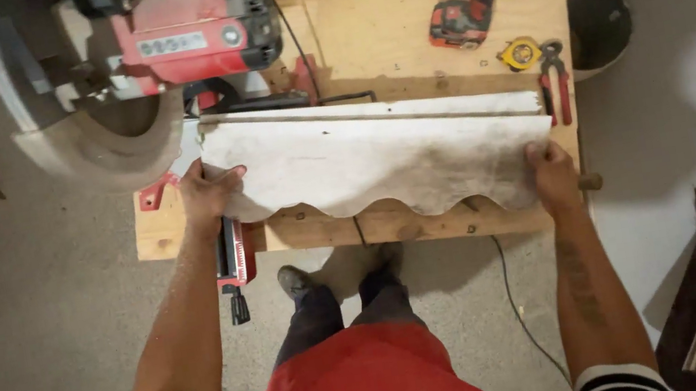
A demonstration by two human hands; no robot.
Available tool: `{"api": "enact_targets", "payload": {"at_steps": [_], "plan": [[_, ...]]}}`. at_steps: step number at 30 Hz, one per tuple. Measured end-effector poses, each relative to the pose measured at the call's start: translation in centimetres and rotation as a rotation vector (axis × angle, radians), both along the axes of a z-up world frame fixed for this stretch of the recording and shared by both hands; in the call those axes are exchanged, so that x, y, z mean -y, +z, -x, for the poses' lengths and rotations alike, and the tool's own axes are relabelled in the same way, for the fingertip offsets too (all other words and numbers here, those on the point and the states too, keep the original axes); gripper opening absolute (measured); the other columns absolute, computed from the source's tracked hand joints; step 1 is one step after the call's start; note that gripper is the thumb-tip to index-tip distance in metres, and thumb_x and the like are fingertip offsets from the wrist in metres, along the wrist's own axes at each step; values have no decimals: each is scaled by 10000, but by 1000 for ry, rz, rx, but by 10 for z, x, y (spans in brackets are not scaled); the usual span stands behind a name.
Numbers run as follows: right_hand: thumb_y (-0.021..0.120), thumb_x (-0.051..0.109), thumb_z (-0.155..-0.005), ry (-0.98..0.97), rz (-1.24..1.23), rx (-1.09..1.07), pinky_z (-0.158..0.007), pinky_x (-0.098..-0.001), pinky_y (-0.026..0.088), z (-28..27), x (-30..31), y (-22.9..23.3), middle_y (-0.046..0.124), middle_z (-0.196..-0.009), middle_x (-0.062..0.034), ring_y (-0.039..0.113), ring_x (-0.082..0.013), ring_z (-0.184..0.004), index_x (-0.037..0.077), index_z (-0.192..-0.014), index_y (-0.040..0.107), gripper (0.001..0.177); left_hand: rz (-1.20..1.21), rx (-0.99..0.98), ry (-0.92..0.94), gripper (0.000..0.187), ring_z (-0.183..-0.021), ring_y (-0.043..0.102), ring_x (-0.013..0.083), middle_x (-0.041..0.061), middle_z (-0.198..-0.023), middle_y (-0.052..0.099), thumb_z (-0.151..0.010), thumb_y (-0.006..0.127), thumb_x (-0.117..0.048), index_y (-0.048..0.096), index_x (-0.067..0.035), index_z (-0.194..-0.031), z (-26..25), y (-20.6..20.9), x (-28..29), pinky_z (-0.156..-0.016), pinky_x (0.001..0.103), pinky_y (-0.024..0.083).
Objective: Sorting wooden slats and cutting a decorative wooden board using a miter saw.
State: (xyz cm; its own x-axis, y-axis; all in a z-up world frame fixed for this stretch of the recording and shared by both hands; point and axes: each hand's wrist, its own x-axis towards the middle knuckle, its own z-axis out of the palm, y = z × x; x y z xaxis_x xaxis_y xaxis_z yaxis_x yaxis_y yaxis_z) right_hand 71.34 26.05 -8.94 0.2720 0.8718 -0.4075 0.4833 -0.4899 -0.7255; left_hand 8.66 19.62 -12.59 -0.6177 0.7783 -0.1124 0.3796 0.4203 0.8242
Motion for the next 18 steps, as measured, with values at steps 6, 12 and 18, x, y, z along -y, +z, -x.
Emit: {"api": "enact_targets", "payload": {"at_steps": [6,12,18], "plan": [[640,405,-1041,147,61,-6,-1004,-560,471,20,25,34,675,-1252,-200,617,-411,-1197,108,-1381,660,452,-83,214,-30,327,-573,565,169,90,-641,549,-731,926,-176,666,-26,-860,14,73,72,-512,299,443],[679,329,-975,261,22,-172,-936,-513,508,158,45,93,704,-1113,-247,645,-335,-1070,13,-1246,711,417,20,250,36,310,-574,549,183,80,-693,578,-842,881,-275,693,-64,-969,124,106,132,-508,360,448],[453,527,-927,315,56,-87,-842,-391,428,283,41,111,683,-1198,-32,565,-155,-1074,143,-1464,579,672,445,80,199,373,-738,529,146,-17,-853,596,-932,841,-467,657,-146,-885,222,121,101,-575,369,395]]}}
